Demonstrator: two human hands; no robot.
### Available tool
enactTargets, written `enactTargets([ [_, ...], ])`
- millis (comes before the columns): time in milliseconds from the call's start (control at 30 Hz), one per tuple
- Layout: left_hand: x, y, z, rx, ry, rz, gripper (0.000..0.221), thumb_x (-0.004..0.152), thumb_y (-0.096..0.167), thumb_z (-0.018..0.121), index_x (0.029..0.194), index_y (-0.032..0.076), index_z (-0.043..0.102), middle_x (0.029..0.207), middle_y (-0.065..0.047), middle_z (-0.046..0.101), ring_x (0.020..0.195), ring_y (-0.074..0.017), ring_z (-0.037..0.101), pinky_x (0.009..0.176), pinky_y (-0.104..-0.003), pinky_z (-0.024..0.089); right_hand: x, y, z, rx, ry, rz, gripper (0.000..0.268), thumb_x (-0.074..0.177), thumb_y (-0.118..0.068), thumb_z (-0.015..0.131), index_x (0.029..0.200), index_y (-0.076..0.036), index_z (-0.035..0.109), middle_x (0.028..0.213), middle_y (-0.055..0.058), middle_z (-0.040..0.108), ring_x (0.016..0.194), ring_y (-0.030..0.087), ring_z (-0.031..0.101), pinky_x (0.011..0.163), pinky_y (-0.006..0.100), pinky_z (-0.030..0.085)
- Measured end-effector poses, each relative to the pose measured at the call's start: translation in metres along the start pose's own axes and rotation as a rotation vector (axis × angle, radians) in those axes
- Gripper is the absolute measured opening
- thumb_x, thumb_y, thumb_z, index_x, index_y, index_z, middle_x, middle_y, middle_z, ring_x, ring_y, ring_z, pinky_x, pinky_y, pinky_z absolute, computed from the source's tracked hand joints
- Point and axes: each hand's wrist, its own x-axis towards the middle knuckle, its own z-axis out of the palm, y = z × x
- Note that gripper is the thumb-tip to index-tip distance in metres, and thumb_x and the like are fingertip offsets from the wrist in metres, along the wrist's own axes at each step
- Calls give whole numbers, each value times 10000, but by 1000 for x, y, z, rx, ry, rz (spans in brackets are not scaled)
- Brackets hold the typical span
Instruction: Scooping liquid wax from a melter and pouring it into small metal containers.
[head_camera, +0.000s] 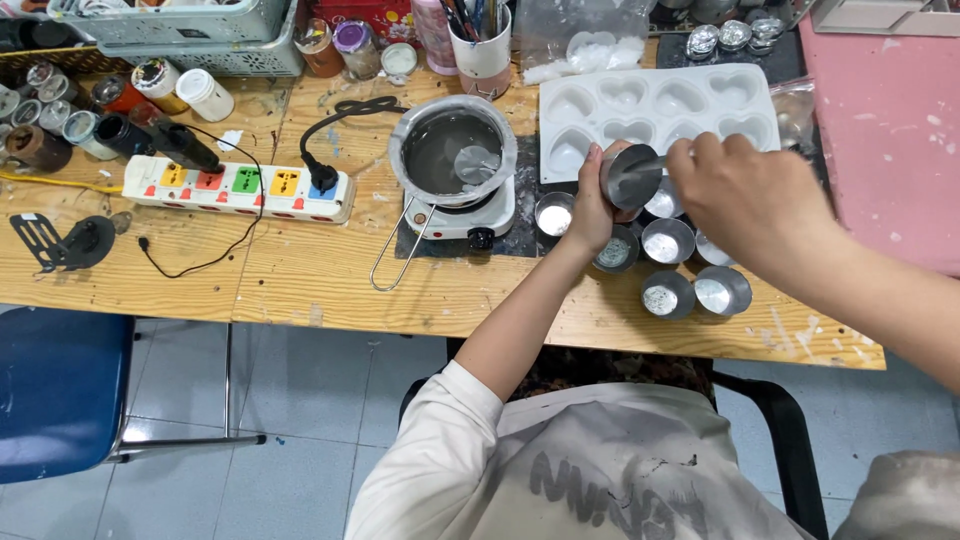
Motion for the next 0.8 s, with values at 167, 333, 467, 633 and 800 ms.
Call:
enactTargets([
  [167,-4,20,17,133,6,-53,635,1106,602,157,1126,122,572,721,-14,558,554,-123,474,485,-264,363,6,-10,19,-166,98,-92,192,834,-116,665,998,-17,650,780,19,651,694,116,683,455,232,509],
  [333,0,17,14,107,237,-229,509,1045,514,263,1212,158,586,825,8,621,685,-104,560,590,-269,440,10,-10,30,-195,-4,-182,101,826,-111,656,868,-38,602,750,41,652,675,119,683,477,218,527],
  [467,-9,9,9,404,81,96,541,1106,437,272,1043,29,623,740,-20,563,647,-124,513,605,-280,428,10,-9,34,181,-115,-72,114,854,-86,641,914,-5,590,739,120,693,692,242,741,534,316,582],
  [633,-20,33,23,697,88,358,512,1085,399,244,1024,37,601,711,-23,569,660,-120,535,646,-274,434,13,-13,28,389,-224,26,107,843,-31,625,933,12,584,748,174,713,682,329,747,551,399,590],
  [800,-13,25,9,629,-11,282,479,1088,365,288,971,24,602,736,-31,537,700,-133,487,672,-289,406,10,-9,31,422,-220,18,114,852,-32,629,949,14,589,699,162,705,684,330,743,588,405,592],
])
